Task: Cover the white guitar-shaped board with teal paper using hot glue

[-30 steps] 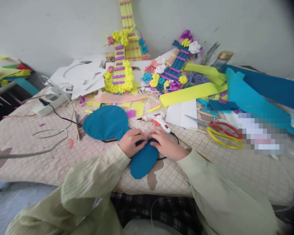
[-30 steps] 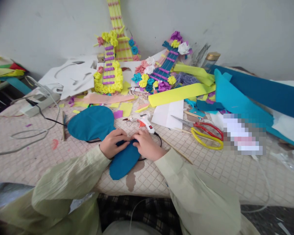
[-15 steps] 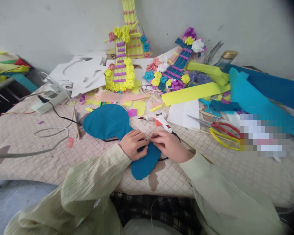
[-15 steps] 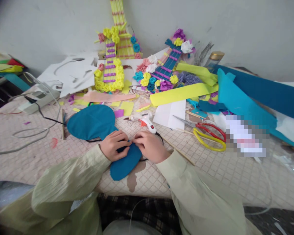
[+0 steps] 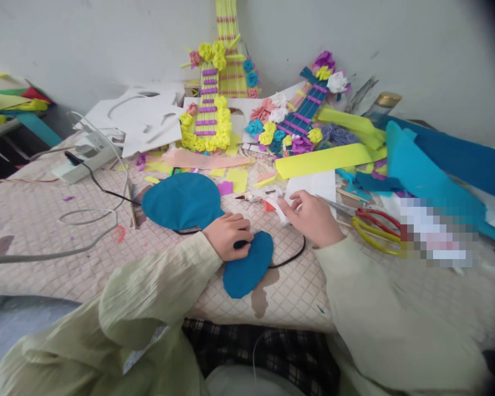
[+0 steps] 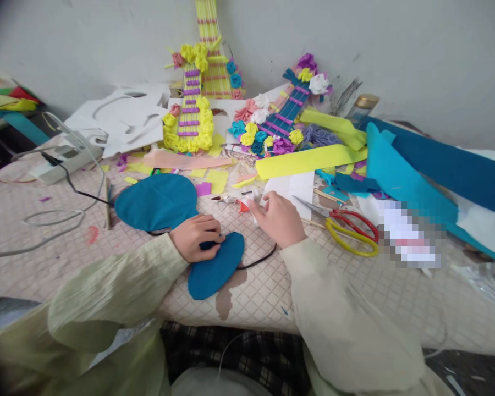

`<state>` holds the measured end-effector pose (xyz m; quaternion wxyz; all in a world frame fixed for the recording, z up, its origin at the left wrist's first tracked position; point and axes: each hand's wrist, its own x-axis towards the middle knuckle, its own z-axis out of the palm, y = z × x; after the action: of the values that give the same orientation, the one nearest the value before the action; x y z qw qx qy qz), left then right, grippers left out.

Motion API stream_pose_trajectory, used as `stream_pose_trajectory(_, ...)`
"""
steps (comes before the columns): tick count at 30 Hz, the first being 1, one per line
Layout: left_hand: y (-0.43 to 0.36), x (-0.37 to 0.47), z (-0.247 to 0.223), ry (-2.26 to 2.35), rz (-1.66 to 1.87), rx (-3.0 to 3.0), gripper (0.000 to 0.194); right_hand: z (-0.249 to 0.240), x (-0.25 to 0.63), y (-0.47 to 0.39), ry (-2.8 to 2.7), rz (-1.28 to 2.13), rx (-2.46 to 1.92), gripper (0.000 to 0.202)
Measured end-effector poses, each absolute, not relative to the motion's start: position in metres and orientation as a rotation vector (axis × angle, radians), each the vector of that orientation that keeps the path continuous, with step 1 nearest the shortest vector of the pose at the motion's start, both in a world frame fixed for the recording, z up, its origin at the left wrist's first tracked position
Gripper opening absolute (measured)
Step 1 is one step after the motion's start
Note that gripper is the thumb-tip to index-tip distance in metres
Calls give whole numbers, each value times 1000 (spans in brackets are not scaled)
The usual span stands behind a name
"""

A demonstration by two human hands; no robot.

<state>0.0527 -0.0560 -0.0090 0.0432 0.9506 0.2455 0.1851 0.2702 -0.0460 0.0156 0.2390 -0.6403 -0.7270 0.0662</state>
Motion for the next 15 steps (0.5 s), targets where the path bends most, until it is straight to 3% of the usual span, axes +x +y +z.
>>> stream_pose_trajectory(9,-48,55,-12,733,688,2621,10,18,277,-32,-2111,488,-1840,29)
stream_pose_trajectory(15,-47,55,-11,735,745,2493,13,30,296,-76,-1325,816,-1518,28)
